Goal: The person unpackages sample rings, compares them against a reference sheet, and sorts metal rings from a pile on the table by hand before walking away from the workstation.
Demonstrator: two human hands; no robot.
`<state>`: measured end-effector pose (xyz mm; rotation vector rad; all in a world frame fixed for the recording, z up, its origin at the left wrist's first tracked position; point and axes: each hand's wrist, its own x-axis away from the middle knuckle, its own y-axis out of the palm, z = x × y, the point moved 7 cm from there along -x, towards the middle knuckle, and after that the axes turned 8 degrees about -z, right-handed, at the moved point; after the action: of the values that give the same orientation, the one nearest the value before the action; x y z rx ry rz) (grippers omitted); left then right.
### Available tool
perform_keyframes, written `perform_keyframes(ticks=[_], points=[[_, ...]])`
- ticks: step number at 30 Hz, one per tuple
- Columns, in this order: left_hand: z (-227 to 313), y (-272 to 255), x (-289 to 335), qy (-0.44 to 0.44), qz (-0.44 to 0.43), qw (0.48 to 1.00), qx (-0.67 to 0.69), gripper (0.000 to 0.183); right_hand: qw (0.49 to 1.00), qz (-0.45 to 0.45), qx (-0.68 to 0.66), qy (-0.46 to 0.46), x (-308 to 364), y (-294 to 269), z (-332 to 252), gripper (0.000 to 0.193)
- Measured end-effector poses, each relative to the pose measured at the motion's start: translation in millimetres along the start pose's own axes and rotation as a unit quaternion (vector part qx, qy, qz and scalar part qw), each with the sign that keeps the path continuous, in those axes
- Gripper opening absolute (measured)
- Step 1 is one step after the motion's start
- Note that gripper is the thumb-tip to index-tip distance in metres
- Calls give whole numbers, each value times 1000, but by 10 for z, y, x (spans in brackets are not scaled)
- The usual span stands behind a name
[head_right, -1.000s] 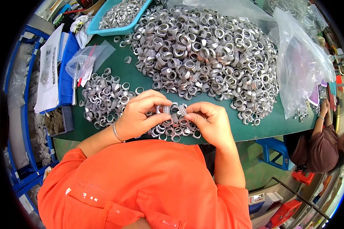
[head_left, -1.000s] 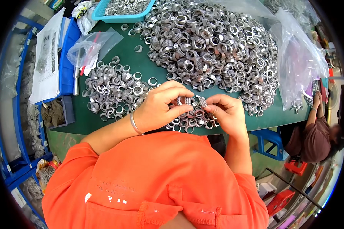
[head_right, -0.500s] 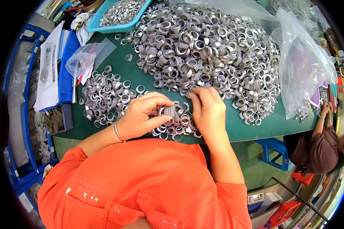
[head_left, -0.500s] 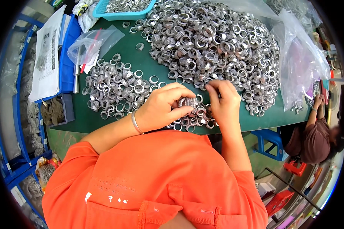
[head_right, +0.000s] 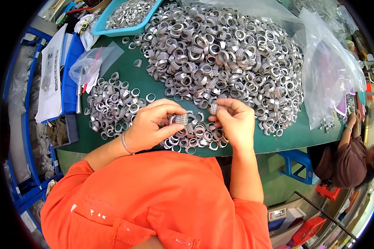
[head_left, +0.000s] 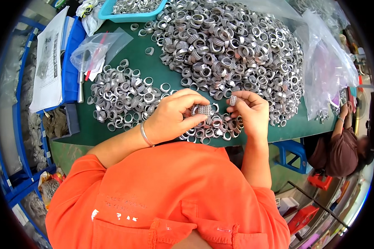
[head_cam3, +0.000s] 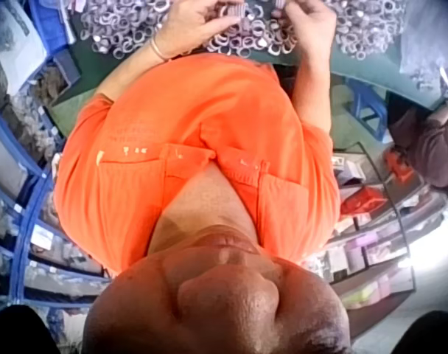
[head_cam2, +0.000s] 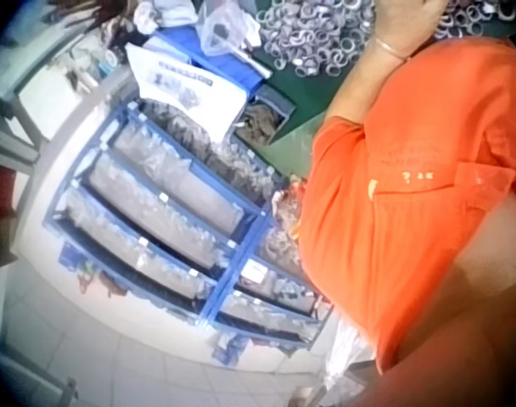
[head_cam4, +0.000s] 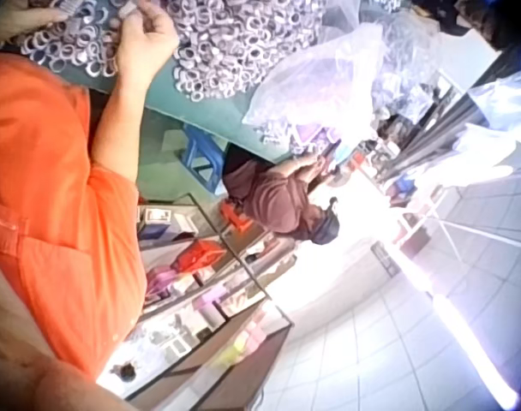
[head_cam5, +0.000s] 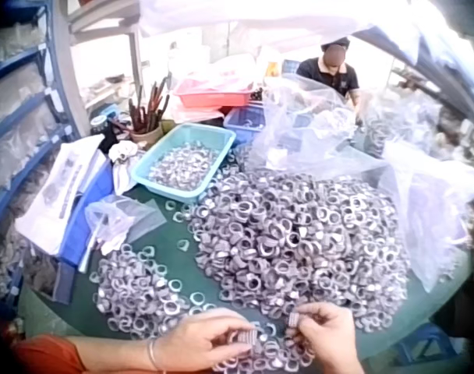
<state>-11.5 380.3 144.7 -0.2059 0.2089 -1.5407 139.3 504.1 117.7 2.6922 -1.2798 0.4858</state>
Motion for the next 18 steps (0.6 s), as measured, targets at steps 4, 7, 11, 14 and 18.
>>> perform_keyframes(ticks=[4, 7, 11, 14, 18], points=[[2, -18, 11, 9, 3, 1000, -19, 28, 994, -63, -88, 23, 9, 37, 77, 16], [55, -62, 33, 16, 18, 998, -52, 29, 990, -90, -105, 17, 7, 59, 87, 17], [183, -195, 70, 64, 13, 992, -111, 29, 994, -52, 71, -67, 177, 187, -2, 12], [174, -223, 96, 95, -39, 983, -149, 29, 898, -63, 299, -316, 384, 559, -338, 14], [90, -139, 137, 140, -104, 963, -204, 31, 859, -79, 335, -379, 349, 693, -380, 17]])
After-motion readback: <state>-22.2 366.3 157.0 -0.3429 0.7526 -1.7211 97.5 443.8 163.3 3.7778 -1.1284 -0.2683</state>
